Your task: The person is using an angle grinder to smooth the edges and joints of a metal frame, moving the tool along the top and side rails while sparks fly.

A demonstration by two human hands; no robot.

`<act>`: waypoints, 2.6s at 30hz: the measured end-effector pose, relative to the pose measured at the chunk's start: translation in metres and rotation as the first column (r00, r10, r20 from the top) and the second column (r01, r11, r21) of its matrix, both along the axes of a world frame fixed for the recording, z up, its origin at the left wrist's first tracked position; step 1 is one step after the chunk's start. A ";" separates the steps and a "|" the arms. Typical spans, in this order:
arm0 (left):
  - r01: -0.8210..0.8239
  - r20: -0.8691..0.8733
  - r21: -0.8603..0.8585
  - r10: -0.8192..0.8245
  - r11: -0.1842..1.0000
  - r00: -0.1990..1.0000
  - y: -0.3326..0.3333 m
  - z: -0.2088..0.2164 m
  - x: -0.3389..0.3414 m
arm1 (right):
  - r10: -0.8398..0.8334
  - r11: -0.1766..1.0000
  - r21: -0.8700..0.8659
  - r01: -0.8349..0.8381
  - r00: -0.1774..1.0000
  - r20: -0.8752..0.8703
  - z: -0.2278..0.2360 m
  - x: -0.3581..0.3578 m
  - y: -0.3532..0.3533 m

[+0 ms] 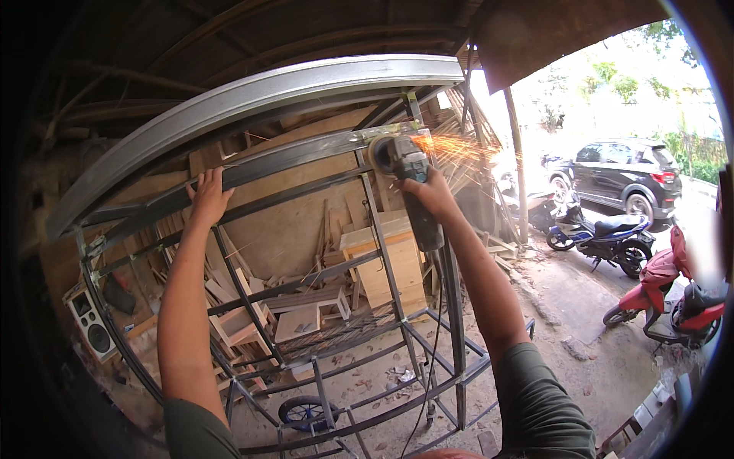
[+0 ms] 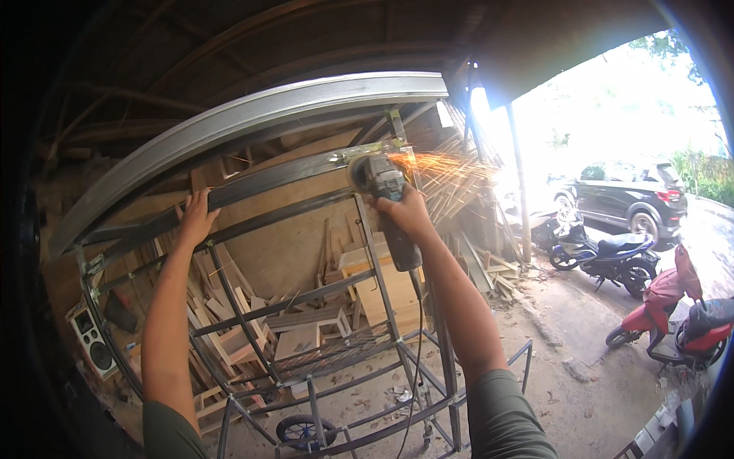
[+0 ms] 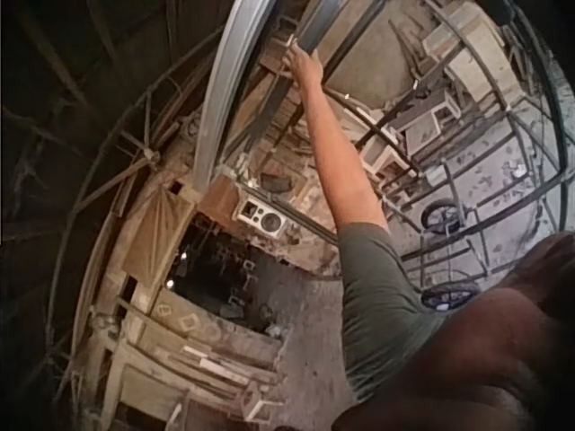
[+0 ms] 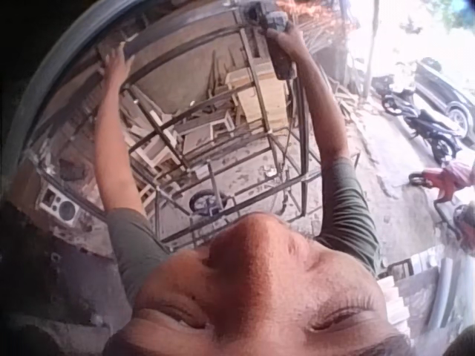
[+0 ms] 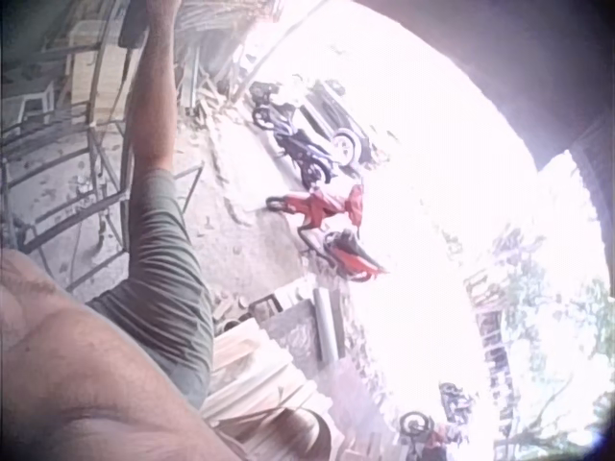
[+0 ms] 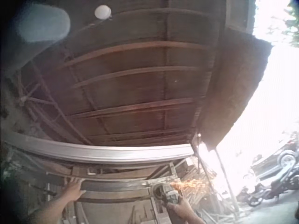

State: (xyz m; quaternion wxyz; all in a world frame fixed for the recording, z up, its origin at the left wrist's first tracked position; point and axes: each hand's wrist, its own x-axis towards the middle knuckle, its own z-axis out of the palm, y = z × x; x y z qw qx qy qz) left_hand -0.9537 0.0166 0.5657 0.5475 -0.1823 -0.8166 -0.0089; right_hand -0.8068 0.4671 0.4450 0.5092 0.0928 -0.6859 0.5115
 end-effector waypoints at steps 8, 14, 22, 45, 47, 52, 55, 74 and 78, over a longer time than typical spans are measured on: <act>-0.075 0.065 0.007 0.075 0.997 0.995 0.010 0.001 0.006 | 0.022 0.998 -0.050 -0.024 0.999 -0.034 -0.005 -0.004 0.017; -0.042 0.011 -0.003 0.042 0.999 0.999 0.001 -0.001 -0.009 | -0.035 0.997 0.073 0.038 0.999 -0.037 -0.002 -0.013 -0.009; -0.068 0.041 0.011 0.067 0.998 0.997 0.009 0.000 0.000 | 0.147 0.986 -0.079 -0.146 0.989 0.019 0.011 0.010 0.001; -0.053 -0.019 -0.006 0.053 0.999 0.998 -0.001 0.000 -0.013 | 0.001 0.998 -0.066 -0.006 0.997 -0.075 0.001 -0.016 0.030; -0.023 -0.010 -0.008 0.023 1.000 1.000 0.003 -0.002 -0.017 | -0.021 0.998 -0.059 0.016 0.996 -0.088 0.004 -0.022 0.034; -0.042 -0.008 -0.006 0.042 0.999 0.999 0.004 0.000 -0.011 | -0.004 0.993 -0.121 -0.006 0.996 -0.089 0.017 -0.019 0.023; -0.047 0.001 -0.002 0.047 0.999 0.999 0.002 0.000 -0.008 | -0.060 0.998 0.014 0.061 0.996 -0.070 0.015 -0.017 0.007; -0.058 0.023 -0.027 0.059 0.998 0.998 -0.002 0.001 -0.004 | -0.012 0.982 0.169 -0.082 0.870 0.492 0.131 0.047 0.021; -0.097 0.045 -0.014 0.098 0.995 0.994 0.008 0.004 -0.002 | -0.085 0.991 0.135 0.009 0.819 0.567 0.158 0.071 0.052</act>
